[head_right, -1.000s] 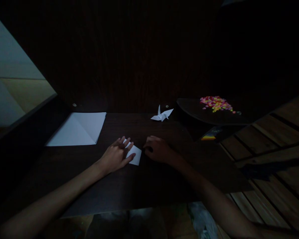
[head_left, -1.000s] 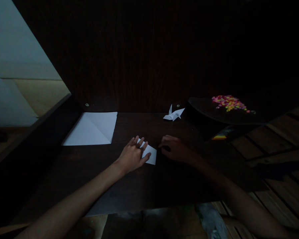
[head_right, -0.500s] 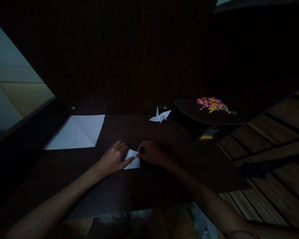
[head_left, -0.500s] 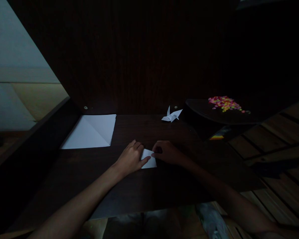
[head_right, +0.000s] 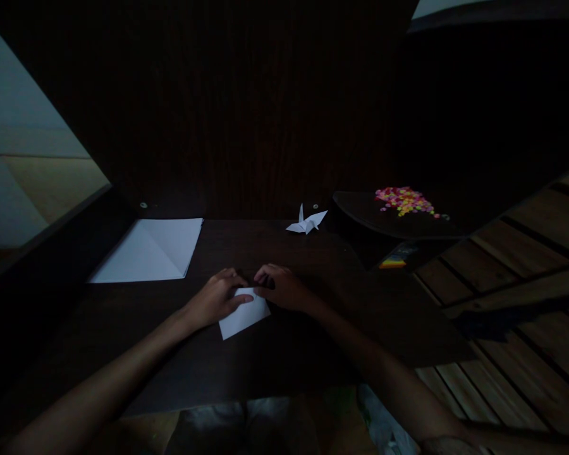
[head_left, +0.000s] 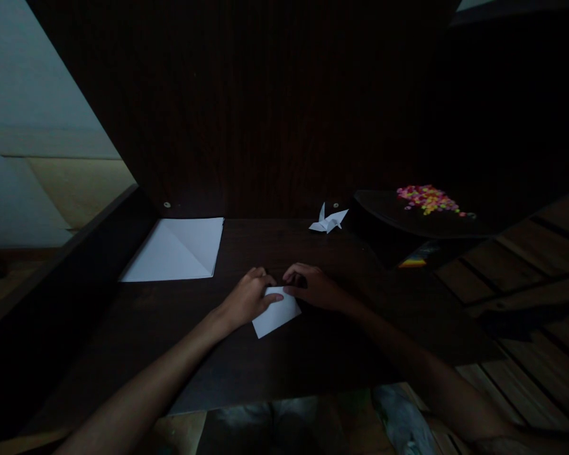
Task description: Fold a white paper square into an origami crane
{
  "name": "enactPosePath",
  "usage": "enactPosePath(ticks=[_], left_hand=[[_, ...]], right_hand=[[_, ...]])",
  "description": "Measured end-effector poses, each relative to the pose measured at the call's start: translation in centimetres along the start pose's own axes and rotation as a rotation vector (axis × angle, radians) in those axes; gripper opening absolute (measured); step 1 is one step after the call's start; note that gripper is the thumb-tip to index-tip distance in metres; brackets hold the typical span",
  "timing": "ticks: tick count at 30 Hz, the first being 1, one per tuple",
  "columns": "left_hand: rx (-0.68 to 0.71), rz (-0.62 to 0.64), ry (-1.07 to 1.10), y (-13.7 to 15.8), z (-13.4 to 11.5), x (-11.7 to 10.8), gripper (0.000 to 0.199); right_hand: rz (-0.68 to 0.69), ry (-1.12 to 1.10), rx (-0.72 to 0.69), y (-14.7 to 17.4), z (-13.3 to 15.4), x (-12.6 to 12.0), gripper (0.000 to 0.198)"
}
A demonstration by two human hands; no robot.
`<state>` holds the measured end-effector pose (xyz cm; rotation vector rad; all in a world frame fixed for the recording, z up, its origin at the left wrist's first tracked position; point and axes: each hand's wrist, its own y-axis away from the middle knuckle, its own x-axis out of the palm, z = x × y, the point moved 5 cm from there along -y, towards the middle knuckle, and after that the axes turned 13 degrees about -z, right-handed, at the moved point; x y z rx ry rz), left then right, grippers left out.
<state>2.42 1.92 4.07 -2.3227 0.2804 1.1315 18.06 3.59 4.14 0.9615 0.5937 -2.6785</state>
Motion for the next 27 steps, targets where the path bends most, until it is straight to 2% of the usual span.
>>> enactPosePath(ticks=[2,8,14,19,24,27], left_hand=[[-0.032,-0.020,0.067,-0.2,0.0,-0.5,0.018],[-0.221,-0.163,0.261,-0.8,0.7,-1.9,0.030],[-0.323,-0.038,0.542,-0.7,0.5,-1.1,0.032],[-0.368,-0.042,0.603,-0.5,0.4,-0.9,0.031],[-0.413,-0.104,0.637,-0.4,0.7,-0.7,0.035],[-0.448,-0.158,0.660,-0.4,1.2,-0.8,0.038]], right_hand=[[-0.029,-0.073,0.038,-0.2,-0.2,-0.2,0.013],[-0.056,-0.298,0.178,-1.4,-0.5,-1.3,0.025],[-0.171,-0.425,0.201,-2.8,-0.2,-2.7,0.029],[-0.178,-0.447,0.223,-3.2,-0.2,-2.5,0.029],[-0.196,-0.539,0.280,-3.4,-0.9,-1.9,0.041],[-0.211,-0.570,0.299,-3.5,-1.3,-1.9,0.041]])
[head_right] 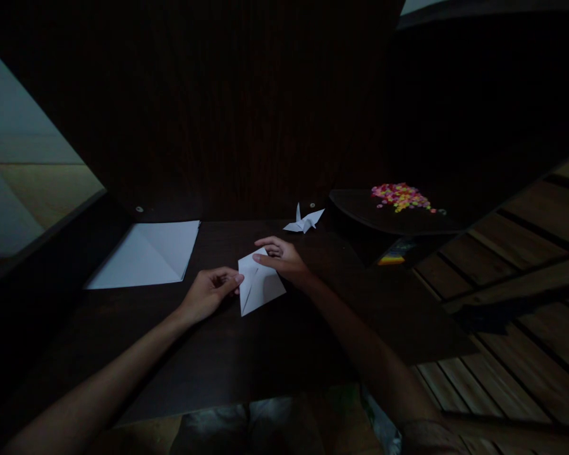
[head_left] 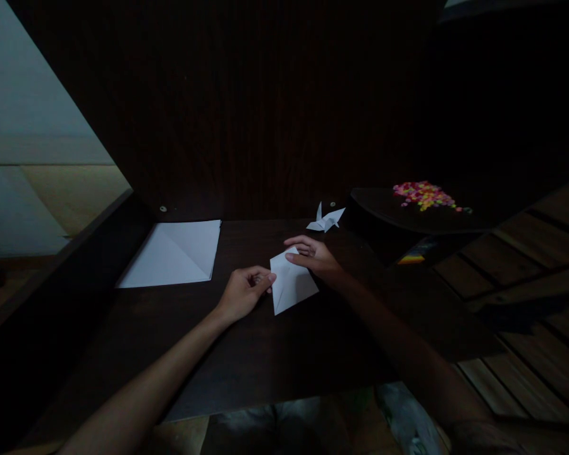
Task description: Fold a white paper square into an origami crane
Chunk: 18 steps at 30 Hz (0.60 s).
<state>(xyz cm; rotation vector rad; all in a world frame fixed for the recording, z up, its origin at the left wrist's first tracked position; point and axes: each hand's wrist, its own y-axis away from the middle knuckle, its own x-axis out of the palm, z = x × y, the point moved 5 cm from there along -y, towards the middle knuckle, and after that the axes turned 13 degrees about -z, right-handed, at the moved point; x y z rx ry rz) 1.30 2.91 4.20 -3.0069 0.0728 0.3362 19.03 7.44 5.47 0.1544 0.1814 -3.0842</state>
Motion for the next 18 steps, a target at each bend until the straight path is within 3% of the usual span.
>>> enactPosePath(ticks=[9,18], left_hand=[[-0.065,-0.123,0.055,-0.3,1.2,-0.4,0.038],[-0.085,-0.014,0.014,-0.6,2.0,0.3,0.035]], right_hand=[[0.096,-0.116,0.215,0.8,-1.1,0.5,0.043],[0.071,-0.100,0.195,0.4,-2.4,0.8,0.049]])
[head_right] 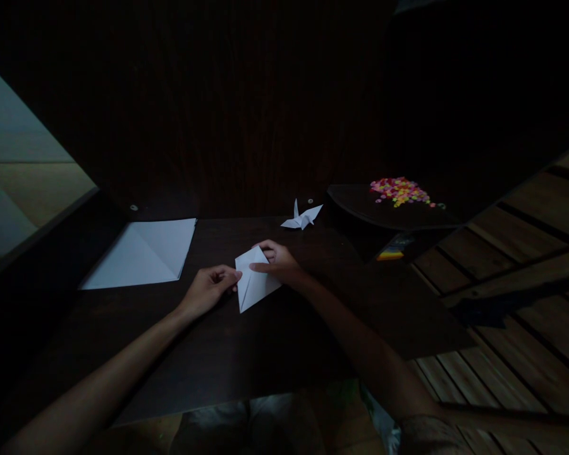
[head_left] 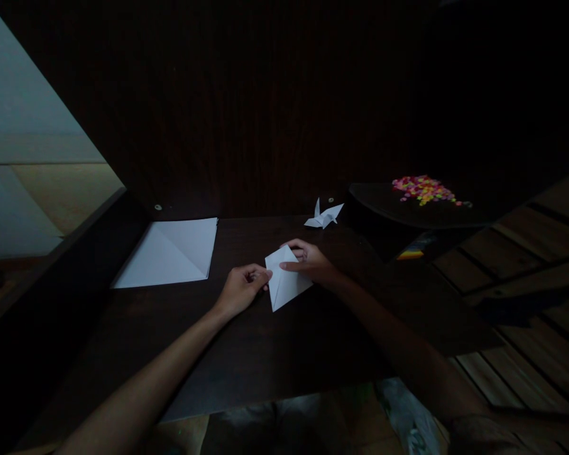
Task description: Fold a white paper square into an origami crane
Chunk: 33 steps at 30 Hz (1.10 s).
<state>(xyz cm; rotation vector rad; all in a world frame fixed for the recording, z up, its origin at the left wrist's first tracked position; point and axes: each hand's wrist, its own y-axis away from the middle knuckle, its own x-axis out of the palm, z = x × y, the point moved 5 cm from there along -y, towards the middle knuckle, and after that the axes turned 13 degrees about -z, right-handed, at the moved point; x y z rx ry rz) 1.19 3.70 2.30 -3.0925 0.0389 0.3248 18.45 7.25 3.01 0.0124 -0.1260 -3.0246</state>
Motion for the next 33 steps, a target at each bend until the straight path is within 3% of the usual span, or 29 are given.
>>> enactPosePath(ticks=[4,9,12,15,19,21,25,29,33], left_hand=[[0.075,0.011,-0.149,-0.5,0.0,-0.6,0.032],[0.398,-0.082,-0.415,-0.4,-1.1,-1.3,0.031],[0.605,-0.034,-0.547,0.1,-1.4,-0.8,0.027],[0.717,0.002,-0.646,0.4,-1.3,-0.4,0.024],[0.761,0.013,-0.703,0.4,-1.2,-0.1,0.026],[0.768,0.003,-0.722,0.4,-1.3,0.1,0.027],[0.766,-0.021,-0.782,0.5,-1.4,0.5,0.027],[0.759,-0.009,-0.870,0.7,-1.4,0.9,0.027],[0.731,-0.015,-0.876,0.8,-1.5,1.1,0.029]], right_hand=[[0.034,0.033,0.035,-0.3,-0.8,-0.1,0.053],[0.056,0.201,0.041,-0.6,-1.4,-0.1,0.052],[0.043,0.406,-0.062,-0.7,-1.1,0.1,0.050],[-0.013,0.686,-0.237,-0.4,-0.5,0.2,0.046],[-0.173,0.914,-0.483,0.4,0.3,0.2,0.041],[-0.181,0.945,-0.545,0.9,0.3,0.5,0.031],[-0.126,0.967,-0.536,1.1,-0.5,1.0,0.004],[-0.112,0.941,-0.547,1.1,-0.5,1.0,0.005],[-0.053,0.880,-0.470,0.9,-0.2,0.6,0.015]])
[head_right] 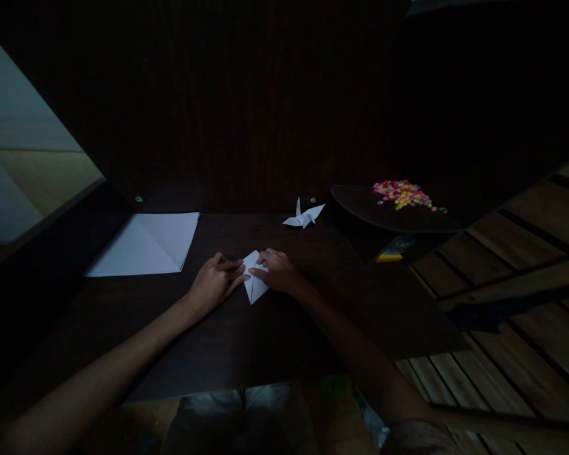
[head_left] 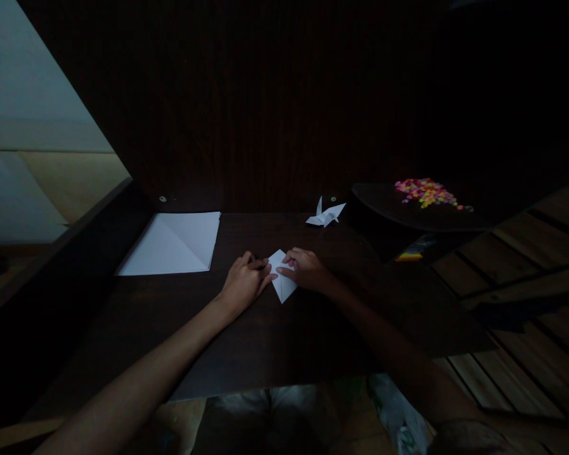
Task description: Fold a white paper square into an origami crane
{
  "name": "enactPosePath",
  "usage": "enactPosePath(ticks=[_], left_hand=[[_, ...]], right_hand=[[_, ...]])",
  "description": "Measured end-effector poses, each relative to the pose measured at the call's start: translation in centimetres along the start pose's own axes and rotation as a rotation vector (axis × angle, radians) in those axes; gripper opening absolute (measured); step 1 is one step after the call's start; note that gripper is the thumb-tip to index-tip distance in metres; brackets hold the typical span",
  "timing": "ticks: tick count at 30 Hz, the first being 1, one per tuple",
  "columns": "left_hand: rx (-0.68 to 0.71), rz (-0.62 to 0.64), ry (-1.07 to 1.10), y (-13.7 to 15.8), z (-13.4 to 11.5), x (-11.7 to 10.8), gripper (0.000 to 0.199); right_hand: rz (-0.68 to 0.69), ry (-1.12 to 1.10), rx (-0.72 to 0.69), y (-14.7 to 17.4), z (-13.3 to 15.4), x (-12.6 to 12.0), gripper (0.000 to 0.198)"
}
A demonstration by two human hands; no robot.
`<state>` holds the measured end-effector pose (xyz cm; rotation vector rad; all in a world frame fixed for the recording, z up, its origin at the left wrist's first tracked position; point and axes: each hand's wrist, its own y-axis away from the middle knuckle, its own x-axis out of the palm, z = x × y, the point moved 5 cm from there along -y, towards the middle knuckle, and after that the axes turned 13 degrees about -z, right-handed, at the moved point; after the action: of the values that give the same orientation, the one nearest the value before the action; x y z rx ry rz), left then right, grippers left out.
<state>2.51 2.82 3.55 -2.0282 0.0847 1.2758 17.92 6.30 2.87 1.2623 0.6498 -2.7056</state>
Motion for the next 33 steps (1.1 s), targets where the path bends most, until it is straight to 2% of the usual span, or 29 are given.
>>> enactPosePath(ticks=[5,10,14,22,24,28,33], left_hand=[[0.010,0.018,0.006,0.1,-0.4,-0.2,0.033],[-0.001,0.093,-0.034,0.2,-0.5,-0.5,0.048],[0.005,0.148,-0.083,0.2,-0.9,-0.8,0.066],[-0.002,0.125,-0.020,0.5,-1.0,-0.9,0.089],[0.006,0.107,0.021,0.5,-0.9,-1.0,0.085],[-0.027,0.064,0.083,0.2,-0.1,-1.0,0.050],[-0.019,-0.075,-0.043,0.1,-0.2,-1.5,0.043]], right_hand=[[0.046,-0.072,0.020,0.0,-0.4,-0.2,0.025],[0.068,-0.066,-0.051,0.2,-0.5,-0.1,0.037],[0.097,-0.047,-0.068,0.5,-0.4,0.0,0.037],[0.118,0.012,-0.106,0.8,-0.1,0.3,0.031],[0.107,0.001,-0.123,0.9,-0.2,0.4,0.029],[0.072,-0.036,-0.136,1.0,-0.5,0.3,0.024],[0.082,-0.056,-0.123,1.1,-0.6,0.3,0.026]])
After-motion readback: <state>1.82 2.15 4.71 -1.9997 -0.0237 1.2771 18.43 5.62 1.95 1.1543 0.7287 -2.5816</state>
